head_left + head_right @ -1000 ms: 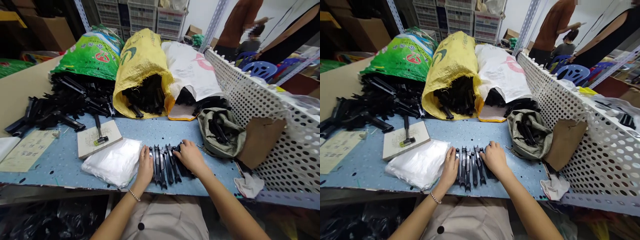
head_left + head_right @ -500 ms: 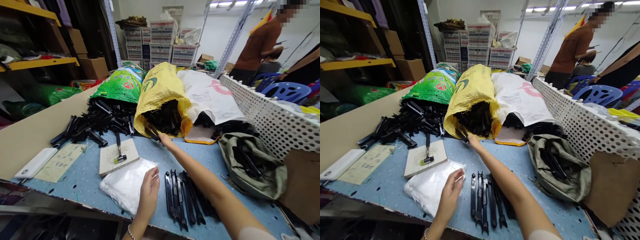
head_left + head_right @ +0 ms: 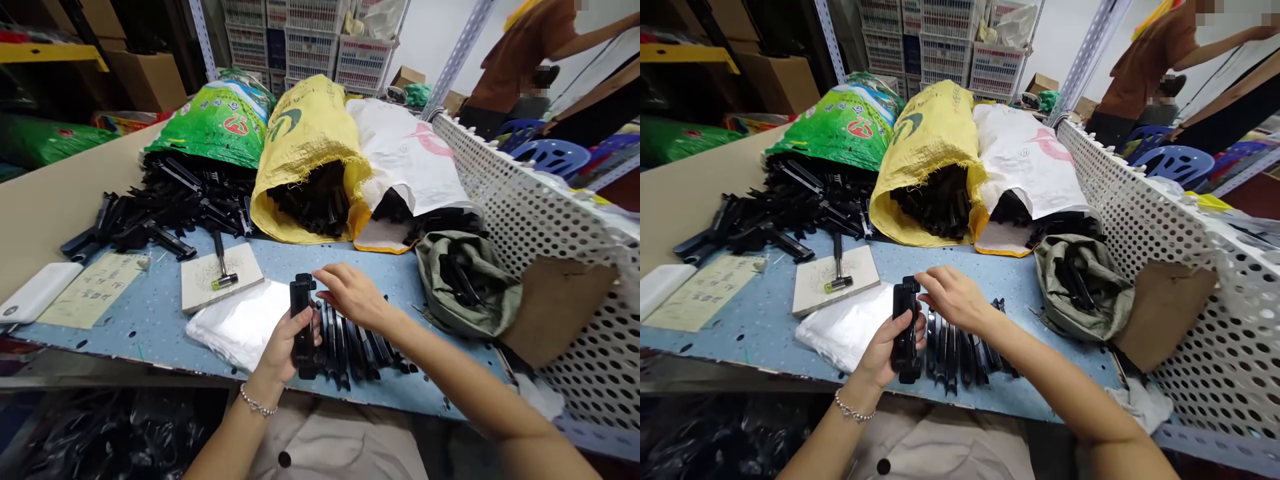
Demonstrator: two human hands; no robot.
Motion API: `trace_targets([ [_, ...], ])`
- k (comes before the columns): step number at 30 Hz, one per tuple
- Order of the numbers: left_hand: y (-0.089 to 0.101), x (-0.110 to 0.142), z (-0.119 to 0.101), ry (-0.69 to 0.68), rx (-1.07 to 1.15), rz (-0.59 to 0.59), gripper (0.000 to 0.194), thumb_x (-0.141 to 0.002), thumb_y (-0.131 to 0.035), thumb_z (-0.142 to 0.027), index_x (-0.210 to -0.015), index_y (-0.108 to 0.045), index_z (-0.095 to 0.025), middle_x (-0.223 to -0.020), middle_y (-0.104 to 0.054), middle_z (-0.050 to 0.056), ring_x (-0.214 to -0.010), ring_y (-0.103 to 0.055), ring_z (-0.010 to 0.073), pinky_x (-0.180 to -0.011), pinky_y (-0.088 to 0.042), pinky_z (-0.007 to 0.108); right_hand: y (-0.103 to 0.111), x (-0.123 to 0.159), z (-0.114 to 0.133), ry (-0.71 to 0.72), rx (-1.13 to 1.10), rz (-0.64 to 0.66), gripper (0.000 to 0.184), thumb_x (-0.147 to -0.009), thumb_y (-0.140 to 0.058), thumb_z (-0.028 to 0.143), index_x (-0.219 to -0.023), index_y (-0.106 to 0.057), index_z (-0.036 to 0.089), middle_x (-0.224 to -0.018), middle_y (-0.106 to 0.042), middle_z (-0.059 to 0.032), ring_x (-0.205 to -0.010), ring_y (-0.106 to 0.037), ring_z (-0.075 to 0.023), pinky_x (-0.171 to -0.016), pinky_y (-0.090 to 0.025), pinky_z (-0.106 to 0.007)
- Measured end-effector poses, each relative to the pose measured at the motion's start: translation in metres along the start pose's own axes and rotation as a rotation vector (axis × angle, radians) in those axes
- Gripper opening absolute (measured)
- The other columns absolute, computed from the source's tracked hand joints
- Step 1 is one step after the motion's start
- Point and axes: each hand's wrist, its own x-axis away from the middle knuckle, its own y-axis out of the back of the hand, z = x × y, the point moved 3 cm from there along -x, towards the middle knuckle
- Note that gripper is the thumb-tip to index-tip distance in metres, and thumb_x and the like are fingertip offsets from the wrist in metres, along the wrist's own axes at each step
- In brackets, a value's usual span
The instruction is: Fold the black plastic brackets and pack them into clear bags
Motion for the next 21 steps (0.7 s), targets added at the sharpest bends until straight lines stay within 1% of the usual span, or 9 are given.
trace_targets([
  [2, -0.004, 0.008, 0.004, 0.091, 0.011, 0.035, 0.035, -0.07, -0.076, -0.035, -0.09, -0.055, -0.016, -0.062, -0.045, -0.005, -0.048, -0.039, 0.0048, -0.044, -0.035, 0.017, 0.002, -0.005, 0.001, 0.174, 0.115, 0.067, 0.031, -0.1, -0.031, 0.033, -0.114, -0.053, 0.016, -0.099, -0.06, -0.0116, -0.084, -0.052, -0.0201, -0.074, -0.043, -0.034],
  [5, -0.007, 0.016, 0.009, 0.148, 0.004, 0.035, 0.035, -0.071, -0.075, -0.04, -0.085, -0.054, -0.015, -0.06, -0.044, -0.005, -0.045, -0.036, 0.004, -0.041, -0.033, 0.016, -0.004, -0.006, 0.0, 0.27, 0.166, 0.116, 0.035, -0.101, -0.028, 0.033, -0.104, -0.057, 0.014, -0.086, -0.059, -0.0093, -0.076, -0.05, -0.0186, -0.066, -0.039, -0.031],
  [7, -0.007, 0.018, 0.01, 0.136, -0.014, -0.007, 0.035, -0.071, -0.074, -0.041, -0.083, -0.054, -0.015, -0.06, -0.045, -0.005, -0.045, -0.037, 0.0037, -0.04, -0.033, 0.016, -0.009, -0.005, -0.002, 0.235, 0.151, 0.141, 0.04, -0.101, -0.027, 0.038, -0.097, -0.058, 0.014, -0.082, -0.059, -0.0086, -0.074, -0.05, -0.0179, -0.064, -0.037, -0.029],
  [9, -0.005, 0.018, 0.009, 0.089, -0.023, -0.065, 0.035, -0.071, -0.074, -0.042, -0.082, -0.054, -0.015, -0.059, -0.045, -0.006, -0.044, -0.038, 0.0036, -0.04, -0.035, 0.016, -0.014, -0.001, -0.001, 0.113, 0.105, 0.166, 0.044, -0.101, -0.024, 0.041, -0.092, -0.058, 0.014, -0.081, -0.059, -0.008, -0.072, -0.05, -0.0173, -0.062, -0.035, -0.028],
  [12, -0.001, 0.018, 0.001, 0.012, -0.019, -0.139, 0.038, -0.068, -0.076, -0.043, -0.084, -0.054, -0.016, -0.058, -0.047, -0.007, -0.044, -0.042, 0.0039, -0.041, -0.037, 0.015, -0.014, 0.013, 0.016, 0.0, -0.018, 0.198, 0.043, -0.101, -0.024, 0.044, -0.093, -0.057, 0.016, -0.083, -0.06, -0.0068, -0.074, -0.052, -0.0165, -0.062, -0.035, -0.027],
  [15, 0.001, 0.019, -0.007, 0.017, 0.005, -0.158, 0.039, -0.067, -0.077, -0.043, -0.084, -0.055, -0.015, -0.059, -0.049, -0.006, -0.045, -0.045, 0.004, -0.041, -0.038, 0.015, -0.01, 0.033, 0.048, 0.168, -0.067, 0.19, 0.041, -0.098, -0.031, 0.048, -0.102, -0.056, 0.016, -0.087, -0.061, -0.0077, -0.076, -0.052, -0.0173, -0.066, -0.038, -0.029],
  [18, -0.003, 0.02, -0.001, 0.109, 0.028, -0.115, 0.036, -0.069, -0.074, -0.043, -0.082, -0.056, -0.015, -0.059, -0.049, -0.006, -0.043, -0.044, 0.0041, -0.038, -0.036, 0.015, -0.014, 0.052, 0.07, 0.32, 0.02, 0.161, 0.034, -0.1, -0.031, 0.037, -0.1, -0.057, 0.015, -0.082, -0.06, -0.0077, -0.073, -0.049, -0.0181, -0.065, -0.037, -0.031],
  [20, -0.003, 0.021, 0.008, 0.118, 0.026, -0.121, 0.037, -0.071, -0.073, -0.045, -0.083, -0.056, -0.015, -0.059, -0.049, -0.006, -0.041, -0.043, 0.0044, -0.037, -0.036, 0.016, -0.022, 0.063, 0.074, 0.299, 0.015, 0.16, 0.033, -0.101, -0.03, 0.033, -0.095, -0.057, 0.015, -0.079, -0.058, -0.007, -0.071, -0.048, -0.0179, -0.064, -0.037, -0.031],
  [21, -0.001, 0.022, 0.012, 0.075, 0.016, -0.152, 0.037, -0.071, -0.073, -0.046, -0.085, -0.057, -0.015, -0.06, -0.051, -0.006, -0.042, -0.044, 0.0046, -0.037, -0.037, 0.016, -0.026, 0.067, 0.075, 0.264, -0.017, 0.161, 0.034, -0.1, -0.03, 0.034, -0.093, -0.057, 0.015, -0.079, -0.057, -0.0069, -0.071, -0.047, -0.0177, -0.063, -0.038, -0.031],
])
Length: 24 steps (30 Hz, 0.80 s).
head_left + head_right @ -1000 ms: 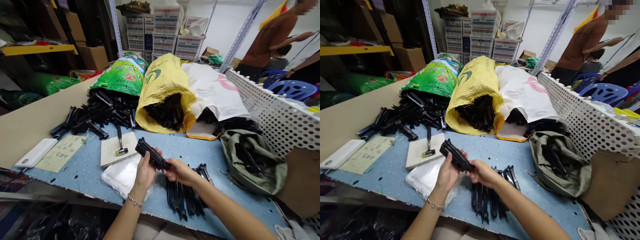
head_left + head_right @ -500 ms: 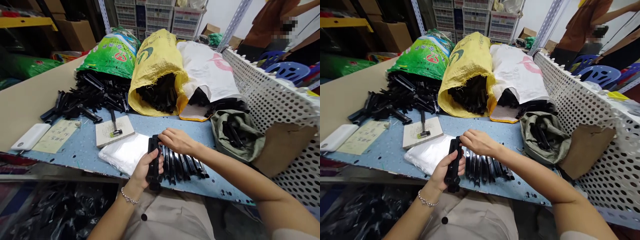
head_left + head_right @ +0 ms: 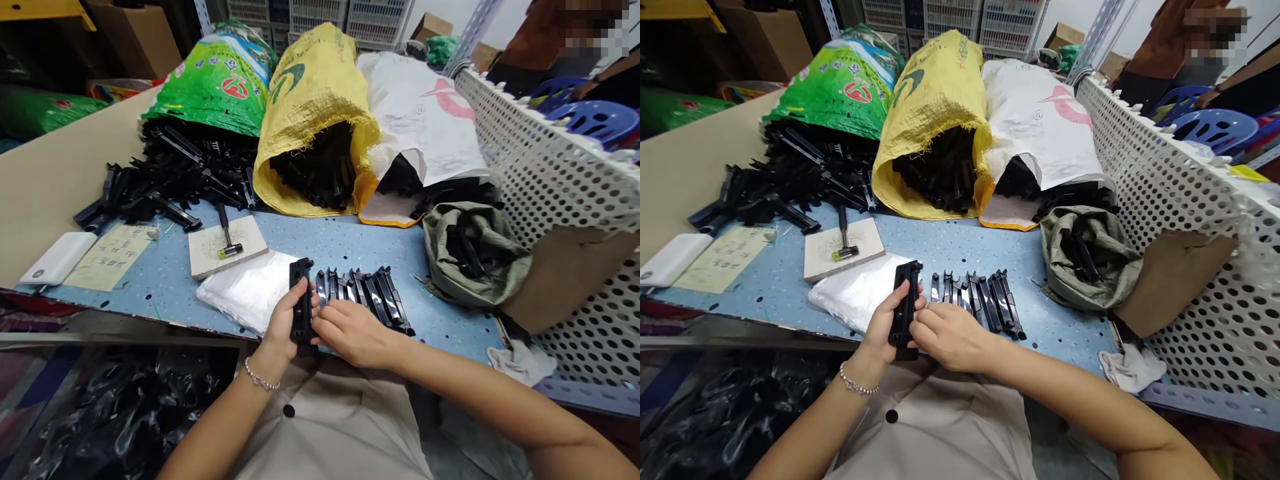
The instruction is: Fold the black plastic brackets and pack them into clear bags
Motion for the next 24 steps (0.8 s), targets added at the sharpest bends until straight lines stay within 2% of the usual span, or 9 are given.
trace_targets([
  [2, 0.011, 0.003, 0.005, -0.127, -0.028, -0.087, 0.04, -0.07, -0.074, -0.046, -0.092, -0.058, -0.016, -0.064, -0.055, -0.005, -0.044, -0.047, 0.0048, -0.04, -0.039, 0.015, -0.007, 0.007, 0.001, -0.065, -0.092, 0.005, 0.034, -0.1, -0.03, 0.037, -0.093, -0.055, 0.016, -0.079, -0.056, -0.0062, -0.071, -0.047, -0.0174, -0.063, -0.04, -0.03],
  [4, 0.025, 0.009, 0.007, -0.126, -0.095, -0.118, 0.043, -0.073, -0.07, -0.051, -0.096, -0.06, -0.017, -0.065, -0.059, -0.003, -0.044, -0.05, 0.0063, -0.041, -0.041, 0.016, -0.008, 0.011, 0.001, -0.09, -0.174, 0.001, 0.03, -0.1, -0.032, 0.036, -0.095, -0.055, 0.016, -0.082, -0.057, -0.0062, -0.075, -0.049, -0.0175, -0.065, -0.043, -0.03],
  [6, 0.038, 0.018, 0.01, 0.116, -0.219, -0.028, 0.052, -0.077, -0.058, -0.062, -0.092, -0.065, -0.013, -0.058, -0.062, 0.002, -0.041, -0.054, 0.0102, -0.039, -0.04, 0.018, -0.002, 0.012, 0.001, -0.091, -0.198, -0.024, 0.025, -0.098, -0.038, 0.033, -0.107, -0.054, 0.016, -0.098, -0.06, -0.0103, -0.092, -0.053, -0.0201, -0.077, -0.046, -0.034],
  [10, 0.048, 0.052, 0.011, 0.724, -0.421, 0.343, 0.075, -0.085, -0.033, -0.067, -0.08, -0.071, -0.004, -0.051, -0.063, 0.015, -0.042, -0.059, 0.018, -0.034, -0.037, 0.021, 0.008, 0.008, 0.004, -0.013, -0.165, 0.031, 0.041, -0.094, -0.046, 0.026, -0.132, -0.041, 0.012, -0.132, -0.05, -0.0184, -0.124, -0.043, -0.0261, -0.098, -0.042, -0.044],
  [13, 0.048, 0.061, 0.004, 0.804, -0.471, 0.438, 0.073, -0.087, -0.027, -0.064, -0.088, -0.071, -0.006, -0.062, -0.068, 0.015, -0.041, -0.057, 0.0179, -0.035, -0.036, 0.023, 0.004, 0.008, 0.007, 0.012, -0.225, 0.148, 0.036, -0.094, -0.047, 0.026, -0.127, -0.046, 0.01, -0.121, -0.058, -0.0181, -0.107, -0.056, -0.0233, -0.088, -0.049, -0.038],
  [15, 0.054, 0.051, -0.005, 0.557, -0.559, 0.307, 0.064, -0.086, -0.033, -0.064, -0.088, -0.069, -0.011, -0.07, -0.069, 0.013, -0.047, -0.059, 0.0181, -0.041, -0.04, 0.025, 0.0, 0.013, 0.004, -0.069, -0.296, 0.19, 0.033, -0.094, -0.048, 0.029, -0.121, -0.051, 0.012, -0.11, -0.062, -0.0161, -0.095, -0.061, -0.0225, -0.081, -0.051, -0.037],
  [20, 0.078, 0.024, -0.038, -0.58, -1.152, -0.298, 0.024, -0.071, -0.07, -0.043, -0.079, -0.064, -0.02, -0.083, -0.063, 0.008, -0.085, -0.059, 0.0254, -0.074, -0.047, 0.032, -0.011, 0.03, -0.024, -0.631, -0.832, 0.006, 0.04, -0.083, -0.063, 0.041, -0.115, -0.055, 0.018, -0.105, -0.064, -0.01, -0.088, -0.063, -0.022, -0.076, -0.051, -0.036],
  [22, 0.082, 0.015, -0.037, -0.737, -1.39, -0.34, 0.019, -0.071, -0.071, -0.035, -0.082, -0.065, -0.022, -0.092, -0.062, 0.009, -0.094, -0.056, 0.0276, -0.082, -0.045, 0.035, -0.02, 0.033, -0.029, -0.841, -1.168, -0.147, 0.04, -0.079, -0.066, 0.044, -0.11, -0.057, 0.019, -0.1, -0.065, -0.0074, -0.083, -0.064, -0.0204, -0.075, -0.051, -0.035],
  [24, 0.087, 0.005, -0.036, -0.729, -1.484, -0.314, 0.011, -0.078, -0.061, -0.031, -0.08, -0.066, -0.022, -0.091, -0.062, 0.009, -0.09, -0.057, 0.0252, -0.083, -0.044, 0.035, -0.028, 0.032, -0.028, -0.945, -1.439, -0.28, 0.038, -0.076, -0.07, 0.043, -0.103, -0.059, 0.019, -0.094, -0.067, -0.0054, -0.082, -0.065, -0.0194, -0.077, -0.05, -0.034],
])
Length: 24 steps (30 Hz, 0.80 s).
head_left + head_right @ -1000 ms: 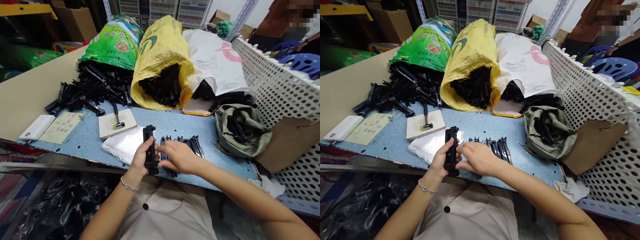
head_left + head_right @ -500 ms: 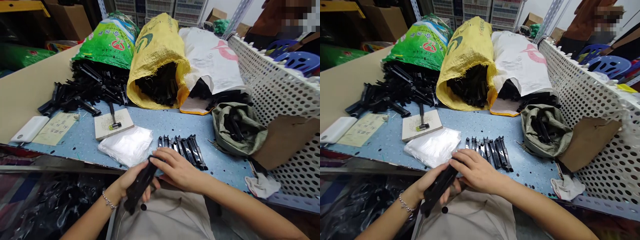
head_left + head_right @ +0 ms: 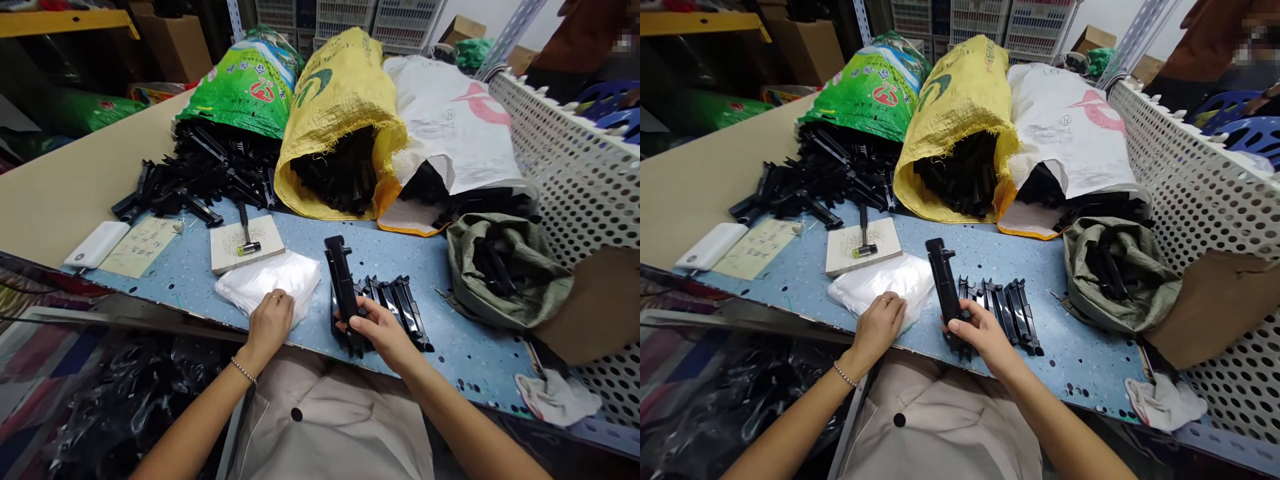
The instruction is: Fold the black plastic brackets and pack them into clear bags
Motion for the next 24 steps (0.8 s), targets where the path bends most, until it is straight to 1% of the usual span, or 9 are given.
trace_targets([
  [2, -0.002, -0.007, 0.01, 0.067, 0.068, 0.05, 0.014, -0.081, -0.056, -0.029, -0.074, -0.065, -0.02, -0.083, -0.063, 0.006, -0.08, -0.058, 0.0209, -0.077, -0.044, 0.032, -0.007, -0.001, -0.006, -0.036, -0.198, -0.036, 0.037, -0.073, -0.073, 0.04, -0.099, -0.061, 0.019, -0.093, -0.068, -0.0052, -0.084, -0.065, -0.0186, -0.08, -0.049, -0.032],
  [4, 0.002, -0.014, 0.02, 0.199, 0.221, 0.058, 0.015, -0.073, -0.064, -0.032, -0.067, -0.063, -0.019, -0.07, -0.06, 0.001, -0.068, -0.056, 0.0167, -0.067, -0.044, 0.028, -0.016, 0.0, -0.01, -0.077, -0.328, -0.038, 0.036, -0.072, -0.075, 0.038, -0.099, -0.063, 0.018, -0.095, -0.069, -0.0064, -0.086, -0.066, -0.0185, -0.081, -0.049, -0.032],
  [7, 0.009, -0.021, 0.03, 0.394, 0.466, 0.07, 0.029, -0.06, -0.075, -0.041, -0.06, -0.058, -0.017, -0.053, -0.05, -0.005, -0.052, -0.046, 0.0107, -0.053, -0.037, 0.023, -0.028, -0.004, -0.014, -0.116, -0.463, -0.018, 0.034, -0.072, -0.075, 0.036, -0.098, -0.067, 0.016, -0.098, -0.071, -0.0084, -0.088, -0.067, -0.0195, -0.083, -0.05, -0.033],
  [10, 0.012, -0.022, 0.031, 0.49, 0.642, 0.145, 0.037, -0.055, -0.078, -0.047, -0.065, -0.063, -0.015, -0.055, -0.054, -0.003, -0.05, -0.045, 0.0089, -0.052, -0.036, 0.022, -0.04, -0.015, -0.015, -0.127, -0.534, 0.004, 0.034, -0.07, -0.076, 0.034, -0.096, -0.069, 0.015, -0.102, -0.071, -0.0091, -0.089, -0.068, -0.0201, -0.081, -0.052, -0.031],
  [12, 0.013, -0.021, 0.03, 0.516, 0.687, 0.125, 0.038, -0.05, -0.081, -0.044, -0.066, -0.064, -0.014, -0.057, -0.057, -0.003, -0.051, -0.046, 0.0084, -0.051, -0.036, 0.021, -0.05, -0.025, -0.014, -0.144, -0.553, 0.033, 0.034, -0.07, -0.076, 0.033, -0.097, -0.07, 0.014, -0.099, -0.072, -0.0088, -0.088, -0.068, -0.0201, -0.076, -0.052, -0.029],
  [16, 0.011, -0.02, 0.028, 0.496, 0.687, 0.066, 0.035, -0.049, -0.083, -0.038, -0.06, -0.059, -0.015, -0.052, -0.051, -0.006, -0.048, -0.042, 0.0068, -0.048, -0.032, 0.02, -0.074, -0.047, -0.014, -0.155, -0.607, 0.094, 0.029, -0.069, -0.077, 0.031, -0.091, -0.07, 0.013, -0.084, -0.072, -0.0063, -0.079, -0.069, -0.0183, -0.065, -0.05, -0.024],
  [21, 0.012, -0.022, 0.023, 0.36, 0.659, 0.059, 0.025, -0.063, -0.073, -0.037, -0.064, -0.063, -0.014, -0.065, -0.06, 0.0, -0.06, -0.054, 0.0121, -0.06, -0.043, 0.024, -0.089, -0.067, -0.015, -0.145, -0.653, 0.107, 0.027, -0.069, -0.078, 0.031, -0.086, -0.07, 0.011, -0.078, -0.071, -0.0055, -0.072, -0.069, -0.0163, -0.063, -0.049, -0.023],
  [22, 0.016, -0.022, 0.023, 0.324, 0.632, 0.02, 0.023, -0.067, -0.071, -0.037, -0.065, -0.063, -0.014, -0.067, -0.06, 0.001, -0.062, -0.055, 0.0127, -0.061, -0.045, 0.025, -0.089, -0.07, -0.016, -0.132, -0.65, 0.092, 0.026, -0.068, -0.078, 0.03, -0.084, -0.07, 0.011, -0.076, -0.07, -0.0048, -0.071, -0.068, -0.0161, -0.064, -0.05, -0.023],
  [24, 0.03, -0.021, 0.02, 0.225, 0.53, -0.134, 0.018, -0.072, -0.066, -0.032, -0.069, -0.061, -0.015, -0.078, -0.062, 0.003, -0.068, -0.057, 0.0137, -0.064, -0.047, 0.025, -0.085, -0.077, -0.019, -0.11, -0.659, 0.027, 0.024, -0.066, -0.08, 0.028, -0.079, -0.069, 0.012, -0.072, -0.069, -0.0028, -0.069, -0.068, -0.0157, -0.064, -0.051, -0.023],
])
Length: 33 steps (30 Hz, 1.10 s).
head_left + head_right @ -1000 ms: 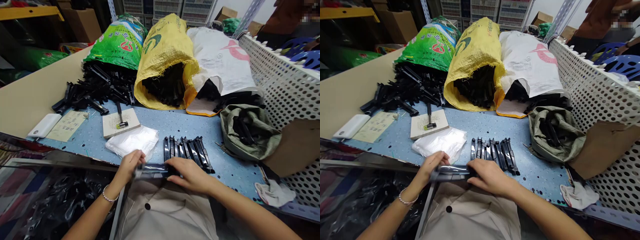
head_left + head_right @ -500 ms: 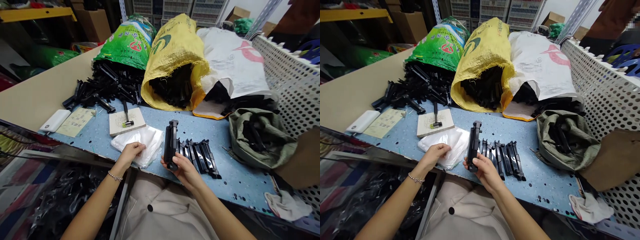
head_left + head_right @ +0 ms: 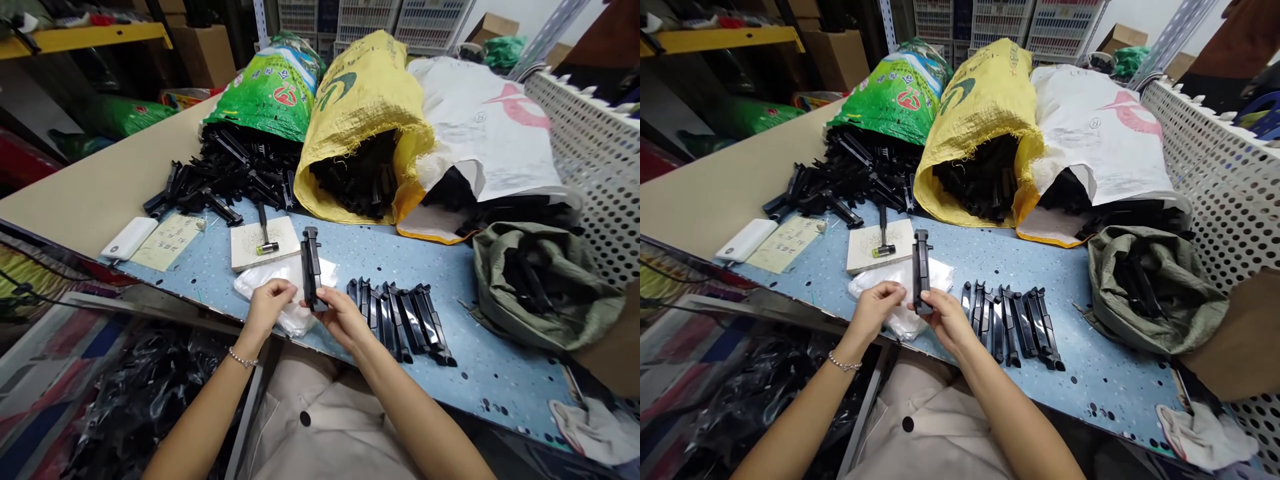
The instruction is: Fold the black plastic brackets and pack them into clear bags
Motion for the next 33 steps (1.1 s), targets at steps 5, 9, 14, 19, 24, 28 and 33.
trace_targets([
  [5, 0.013, 0.004, -0.026, -0.438, -0.538, -0.008, 0.023, -0.077, -0.047, -0.007, -0.079, -0.067, -0.018, -0.108, -0.062, 0.008, -0.101, -0.059, 0.0214, -0.088, -0.049, 0.036, 0.011, -0.006, 0.006, 0.032, -0.031, -0.11, 0.023, -0.064, -0.082, 0.028, -0.074, -0.067, 0.013, -0.068, -0.067, -0.0006, -0.067, -0.068, -0.0154, -0.062, -0.05, -0.023],
  [9, 0.01, -0.004, -0.023, -0.411, -0.655, 0.086, 0.042, -0.077, -0.041, -0.003, -0.106, -0.068, -0.018, -0.113, -0.063, 0.01, -0.101, -0.06, 0.0222, -0.093, -0.048, 0.038, 0.011, 0.019, 0.014, 0.058, 0.025, -0.019, 0.025, -0.07, -0.076, 0.028, -0.088, -0.069, 0.013, -0.082, -0.07, -0.0046, -0.074, -0.068, -0.0147, -0.067, -0.052, -0.022],
  [14, 0.014, -0.017, -0.013, -0.259, -0.371, 0.205, 0.048, -0.079, -0.047, -0.01, -0.125, -0.058, -0.018, -0.13, -0.055, 0.011, -0.084, -0.063, 0.0159, -0.081, -0.054, 0.033, 0.015, 0.053, -0.011, -0.514, -0.258, 0.224, 0.043, -0.078, -0.062, 0.043, -0.098, -0.064, 0.006, -0.083, -0.071, -0.0123, -0.063, -0.064, -0.0107, -0.056, -0.051, -0.016],
  [19, 0.009, 0.012, -0.03, -0.368, -0.42, 0.366, 0.056, -0.086, -0.041, -0.008, -0.139, -0.044, -0.026, -0.142, -0.045, 0.008, -0.117, -0.054, 0.0201, -0.099, -0.047, 0.036, 0.021, 0.034, -0.024, -0.499, -0.306, 0.134, 0.038, -0.081, -0.06, 0.043, -0.096, -0.06, 0.008, -0.075, -0.069, -0.0086, -0.056, -0.057, -0.0076, -0.049, -0.047, -0.013],
  [24, -0.018, 0.059, -0.041, -0.498, -0.429, 0.597, 0.064, -0.086, -0.042, -0.007, -0.146, -0.031, -0.028, -0.146, -0.041, 0.008, -0.129, -0.046, 0.0215, -0.105, -0.044, 0.038, 0.005, 0.03, -0.003, 0.062, 0.386, -0.049, 0.029, -0.076, -0.068, 0.039, -0.095, -0.065, 0.016, -0.081, -0.065, -0.0026, -0.066, -0.056, -0.0133, -0.057, -0.047, -0.022],
  [28, 0.004, 0.08, -0.054, -0.48, -0.4, 0.402, 0.042, -0.082, -0.057, -0.015, -0.122, -0.06, -0.028, -0.118, -0.063, 0.009, -0.107, -0.061, 0.0217, -0.093, -0.053, 0.036, -0.015, 0.057, 0.008, 0.151, 0.834, 0.177, 0.05, -0.078, -0.068, 0.034, -0.126, -0.056, 0.025, -0.105, -0.065, -0.0038, -0.086, -0.059, -0.0193, -0.077, -0.049, -0.031],
  [33, 0.102, 0.103, -0.067, -0.216, -0.394, 0.04, 0.007, -0.073, -0.068, -0.033, -0.07, -0.072, -0.029, -0.076, -0.066, 0.004, -0.07, -0.064, 0.0193, -0.061, -0.055, 0.027, 0.008, 0.058, 0.037, 0.256, 1.194, 0.385, 0.032, -0.092, -0.048, 0.026, -0.12, -0.063, 0.026, -0.112, -0.067, -0.0065, -0.101, -0.061, -0.0234, -0.092, -0.046, -0.04],
])
